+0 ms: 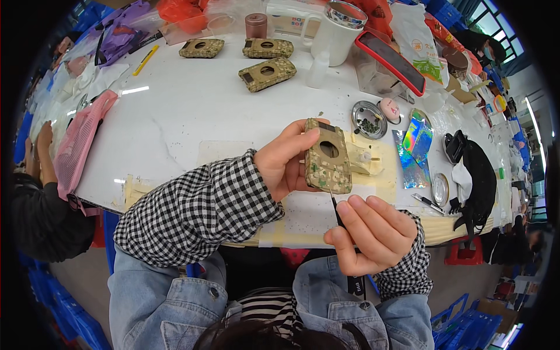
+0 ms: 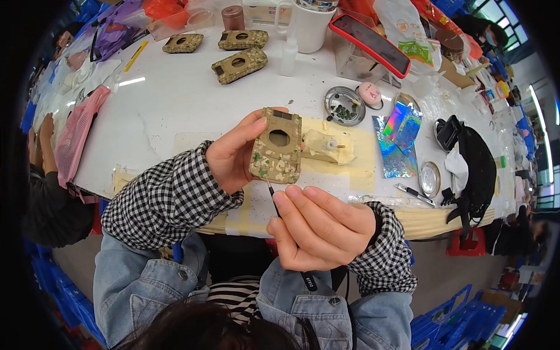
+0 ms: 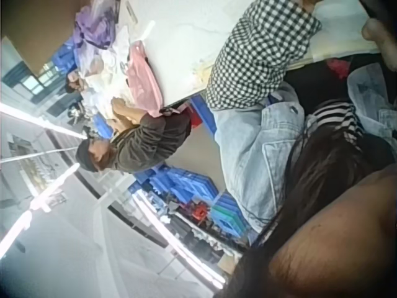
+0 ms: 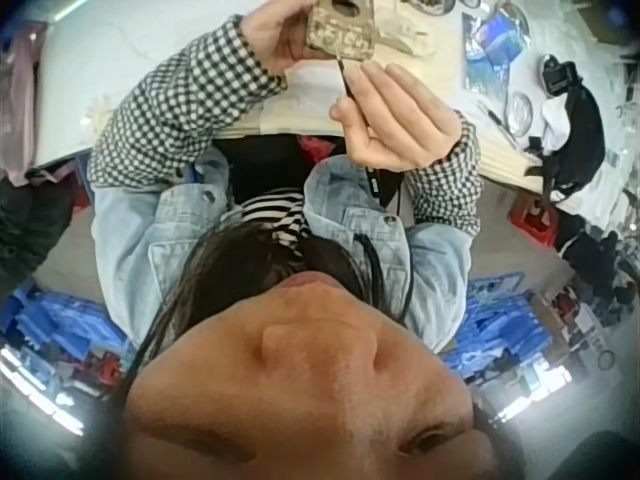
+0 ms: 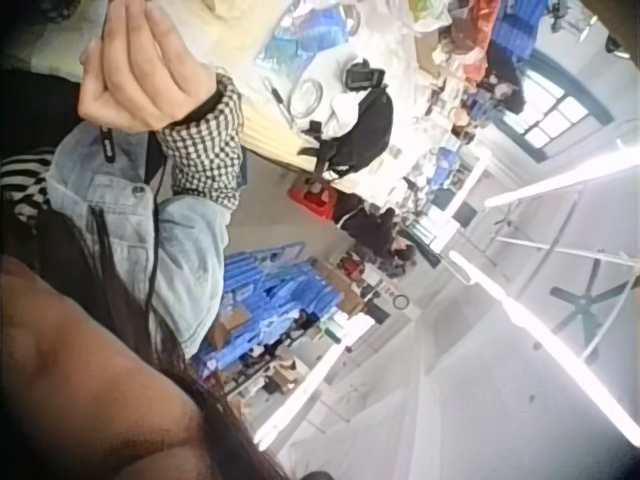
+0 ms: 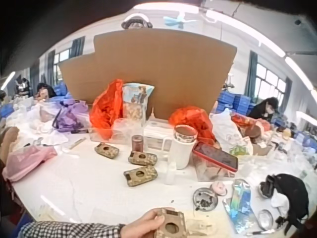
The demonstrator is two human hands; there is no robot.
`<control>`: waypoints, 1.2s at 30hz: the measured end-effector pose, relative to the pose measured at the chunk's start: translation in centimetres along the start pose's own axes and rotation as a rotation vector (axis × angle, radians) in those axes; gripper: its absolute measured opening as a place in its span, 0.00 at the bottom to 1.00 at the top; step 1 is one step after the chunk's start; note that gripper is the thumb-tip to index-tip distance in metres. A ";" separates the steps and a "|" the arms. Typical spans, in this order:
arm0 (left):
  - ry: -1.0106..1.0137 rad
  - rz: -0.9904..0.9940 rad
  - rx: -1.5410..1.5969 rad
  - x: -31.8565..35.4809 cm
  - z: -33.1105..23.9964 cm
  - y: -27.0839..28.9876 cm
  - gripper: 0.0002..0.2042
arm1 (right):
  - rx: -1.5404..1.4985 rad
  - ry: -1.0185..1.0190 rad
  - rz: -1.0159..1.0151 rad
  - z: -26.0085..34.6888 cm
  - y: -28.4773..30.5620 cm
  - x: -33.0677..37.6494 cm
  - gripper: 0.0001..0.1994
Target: Applying detail paint or adhesive to a model tank using a fine brush.
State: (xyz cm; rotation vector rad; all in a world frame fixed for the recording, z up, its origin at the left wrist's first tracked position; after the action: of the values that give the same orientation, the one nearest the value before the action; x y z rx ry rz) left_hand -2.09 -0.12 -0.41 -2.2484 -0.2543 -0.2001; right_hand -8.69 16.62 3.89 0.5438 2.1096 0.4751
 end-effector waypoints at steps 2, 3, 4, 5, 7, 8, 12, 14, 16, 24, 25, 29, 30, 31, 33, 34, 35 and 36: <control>-0.002 0.012 0.000 -0.1 0.0 0.0 0.22 | 0.008 0.022 -0.021 0.0 -0.1 0.0 0.07; -0.003 0.018 0.000 -0.1 0.1 0.0 0.22 | 0.011 0.033 -0.031 0.0 -0.1 0.0 0.07; -0.002 0.017 0.001 -0.1 0.1 0.0 0.21 | 0.010 0.035 -0.044 0.0 -0.2 0.0 0.07; 0.000 0.017 0.002 -0.2 0.2 0.0 0.21 | 0.009 0.037 -0.056 0.1 -0.3 0.1 0.07; 0.001 0.016 0.002 -0.1 0.1 0.0 0.21 | 0.001 0.039 -0.079 0.1 -0.5 0.0 0.07; 0.002 0.016 0.001 -0.1 0.1 0.1 0.21 | -0.003 0.039 -0.086 0.1 -0.6 0.0 0.07; 0.004 0.032 0.003 -0.1 0.1 0.0 0.21 | -0.013 0.033 -0.086 0.2 -0.7 0.0 0.06; 0.001 0.032 0.005 -0.1 0.1 0.0 0.21 | -0.021 0.030 -0.073 0.2 -0.6 -0.1 0.06; 0.004 0.034 0.005 -0.2 0.1 0.0 0.21 | -0.058 0.001 -0.049 0.0 -0.4 -0.2 0.07; 0.032 -0.004 0.009 0.1 0.0 -0.2 0.22 | -0.807 -0.814 -0.076 -2.1 0.3 0.2 0.14; 0.029 0.000 0.011 0.1 0.0 -0.1 0.23 | -0.895 -0.987 -0.157 -2.0 0.0 0.3 0.13; 0.049 -0.014 -0.002 0.0 -0.1 -0.1 0.23 | -1.009 -1.268 -0.071 -2.5 -1.0 -0.3 0.14; 0.057 -0.032 -0.011 0.1 -0.1 -0.2 0.23 | -0.990 -1.268 -0.021 -2.8 -1.2 0.4 0.14; 0.056 -0.038 -0.006 0.2 -0.2 -0.2 0.23 | -1.001 -1.292 -0.023 -2.8 -1.4 0.4 0.14; 0.055 -0.048 0.003 0.3 -0.2 -0.2 0.23 | -1.057 -1.320 0.005 -3.1 -1.8 0.8 0.14; 0.051 -0.054 0.003 0.3 -0.2 -0.3 0.23 | -1.086 -1.342 -0.003 -3.1 -2.0 1.0 0.13; 0.048 -0.061 0.004 0.4 -0.2 -0.4 0.23 | -1.124 -1.371 -0.023 -3.0 -2.3 1.0 0.13; 0.045 -0.068 0.004 0.4 -0.2 -0.5 0.23 | -1.156 -1.397 -0.046 -3.0 -2.5 0.8 0.13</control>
State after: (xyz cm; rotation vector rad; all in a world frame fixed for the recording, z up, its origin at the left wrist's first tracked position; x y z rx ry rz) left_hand -1.82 0.03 0.17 -2.2306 -0.3065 -0.2856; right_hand -12.15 14.62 3.71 0.0265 0.3412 0.8331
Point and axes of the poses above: each hand's wrist, its own x-axis away from the middle knuckle, its own y-axis out of the back of the hand, z = x × y, the point moved 2 cm from there along -x, towards the middle knuckle, and after that the axes turned 6 degrees about x, right-handed, at the moved point
